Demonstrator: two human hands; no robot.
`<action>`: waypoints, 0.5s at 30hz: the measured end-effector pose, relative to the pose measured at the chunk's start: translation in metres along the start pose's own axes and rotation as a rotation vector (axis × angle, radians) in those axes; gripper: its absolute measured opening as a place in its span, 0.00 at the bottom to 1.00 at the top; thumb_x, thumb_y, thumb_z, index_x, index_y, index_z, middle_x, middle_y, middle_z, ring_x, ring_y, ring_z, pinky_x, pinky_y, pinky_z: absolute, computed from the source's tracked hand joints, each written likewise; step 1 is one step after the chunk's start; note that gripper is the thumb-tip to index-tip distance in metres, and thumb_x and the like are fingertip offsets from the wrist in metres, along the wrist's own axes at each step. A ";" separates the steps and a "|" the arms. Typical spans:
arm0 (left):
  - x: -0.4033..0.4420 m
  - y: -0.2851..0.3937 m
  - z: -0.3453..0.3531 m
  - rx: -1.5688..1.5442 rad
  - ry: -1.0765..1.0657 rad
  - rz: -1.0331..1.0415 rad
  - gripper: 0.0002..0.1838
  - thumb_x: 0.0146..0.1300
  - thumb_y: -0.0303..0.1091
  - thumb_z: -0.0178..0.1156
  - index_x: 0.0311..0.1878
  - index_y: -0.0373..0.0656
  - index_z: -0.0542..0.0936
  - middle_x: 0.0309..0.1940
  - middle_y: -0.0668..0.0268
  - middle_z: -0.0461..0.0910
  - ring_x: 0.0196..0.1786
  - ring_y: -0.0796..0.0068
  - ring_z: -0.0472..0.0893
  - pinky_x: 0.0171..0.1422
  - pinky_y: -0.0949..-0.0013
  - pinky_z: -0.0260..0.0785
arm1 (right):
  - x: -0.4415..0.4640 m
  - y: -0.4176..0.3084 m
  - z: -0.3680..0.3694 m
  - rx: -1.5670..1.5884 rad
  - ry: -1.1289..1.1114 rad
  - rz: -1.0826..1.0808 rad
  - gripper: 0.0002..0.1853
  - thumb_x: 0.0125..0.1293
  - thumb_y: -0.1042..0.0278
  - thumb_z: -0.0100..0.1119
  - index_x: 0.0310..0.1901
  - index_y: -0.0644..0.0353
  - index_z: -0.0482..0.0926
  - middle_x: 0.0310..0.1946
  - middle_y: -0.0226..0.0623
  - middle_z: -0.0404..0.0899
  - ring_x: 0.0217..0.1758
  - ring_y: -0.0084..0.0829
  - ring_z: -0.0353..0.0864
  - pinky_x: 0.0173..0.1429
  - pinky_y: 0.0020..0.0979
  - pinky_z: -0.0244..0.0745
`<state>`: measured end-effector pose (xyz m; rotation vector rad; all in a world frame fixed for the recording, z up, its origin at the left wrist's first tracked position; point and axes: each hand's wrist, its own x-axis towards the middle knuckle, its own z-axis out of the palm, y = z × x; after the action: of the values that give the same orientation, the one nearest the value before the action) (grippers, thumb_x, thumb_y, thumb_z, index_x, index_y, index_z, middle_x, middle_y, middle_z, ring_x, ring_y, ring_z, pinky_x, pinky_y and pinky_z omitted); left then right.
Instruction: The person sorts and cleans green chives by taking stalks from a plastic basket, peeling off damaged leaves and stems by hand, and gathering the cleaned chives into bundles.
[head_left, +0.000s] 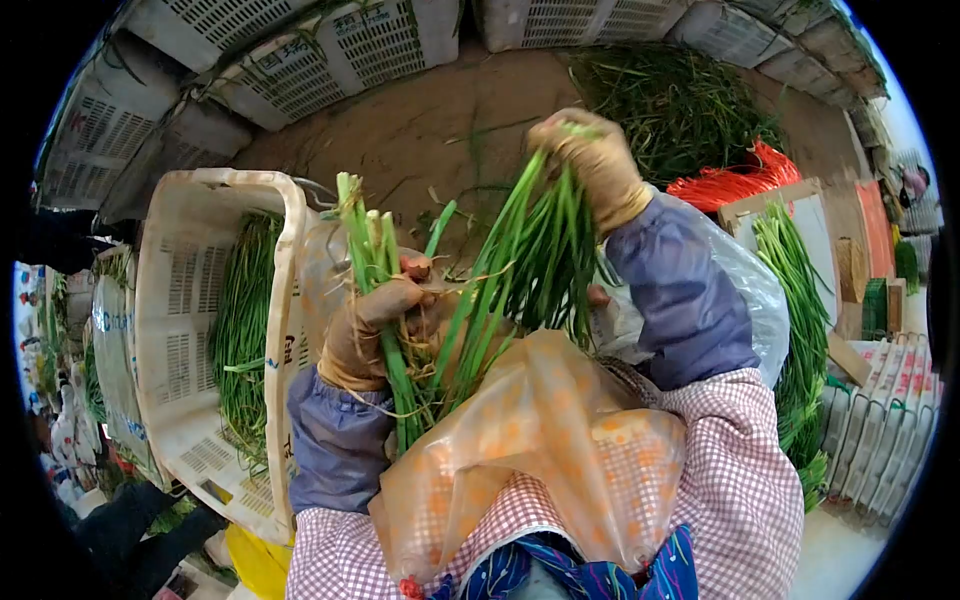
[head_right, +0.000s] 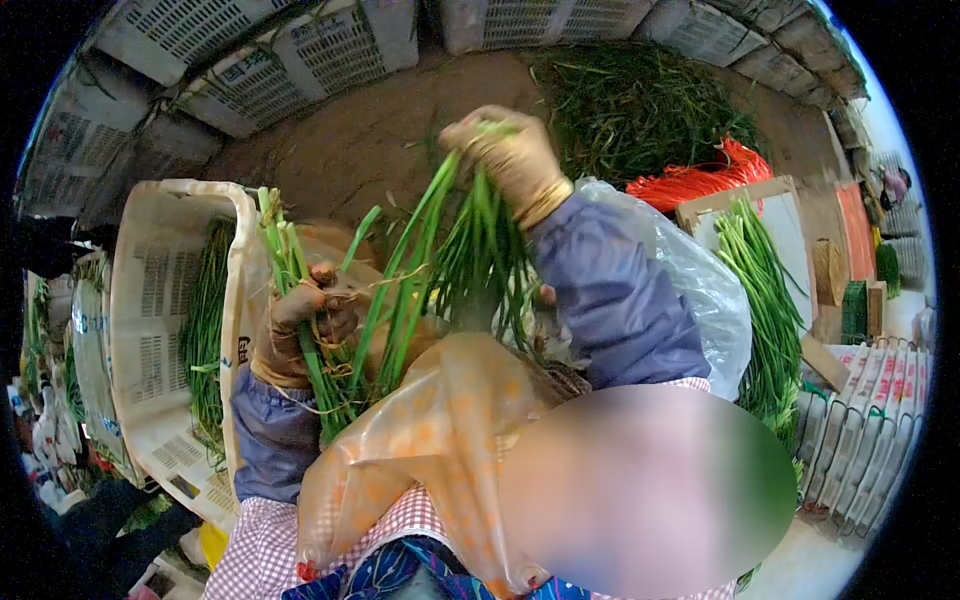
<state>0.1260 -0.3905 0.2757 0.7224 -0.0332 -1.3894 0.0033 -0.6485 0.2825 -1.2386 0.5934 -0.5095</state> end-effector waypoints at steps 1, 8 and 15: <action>-0.001 0.003 0.003 -0.012 0.017 -0.012 0.20 0.52 0.28 0.63 0.50 0.41 0.72 0.32 0.64 0.75 0.27 0.75 0.76 0.28 0.71 0.72 | 0.006 -0.006 -0.014 0.004 0.095 -0.016 0.06 0.55 0.69 0.64 0.29 0.59 0.77 0.19 0.28 0.74 0.19 0.19 0.73 0.23 0.21 0.70; -0.003 0.015 0.004 0.034 0.169 0.021 0.16 0.58 0.32 0.60 0.50 0.43 0.72 0.35 0.66 0.76 0.30 0.79 0.76 0.30 0.76 0.74 | 0.031 -0.031 -0.089 -0.669 0.423 -0.546 0.09 0.56 0.62 0.66 0.29 0.57 0.78 0.21 0.21 0.72 0.22 0.14 0.67 0.24 0.20 0.62; -0.002 0.009 0.021 0.145 0.264 -0.013 0.18 0.56 0.37 0.61 0.47 0.37 0.74 0.32 0.61 0.79 0.31 0.73 0.80 0.30 0.73 0.76 | 0.007 -0.074 -0.104 -0.204 0.135 -0.300 0.06 0.56 0.67 0.64 0.33 0.58 0.80 0.25 0.27 0.76 0.25 0.17 0.74 0.30 0.20 0.70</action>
<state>0.1239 -0.3975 0.2972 1.0244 0.0790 -1.3037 -0.0631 -0.7461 0.3308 -1.5068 0.5864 -0.8039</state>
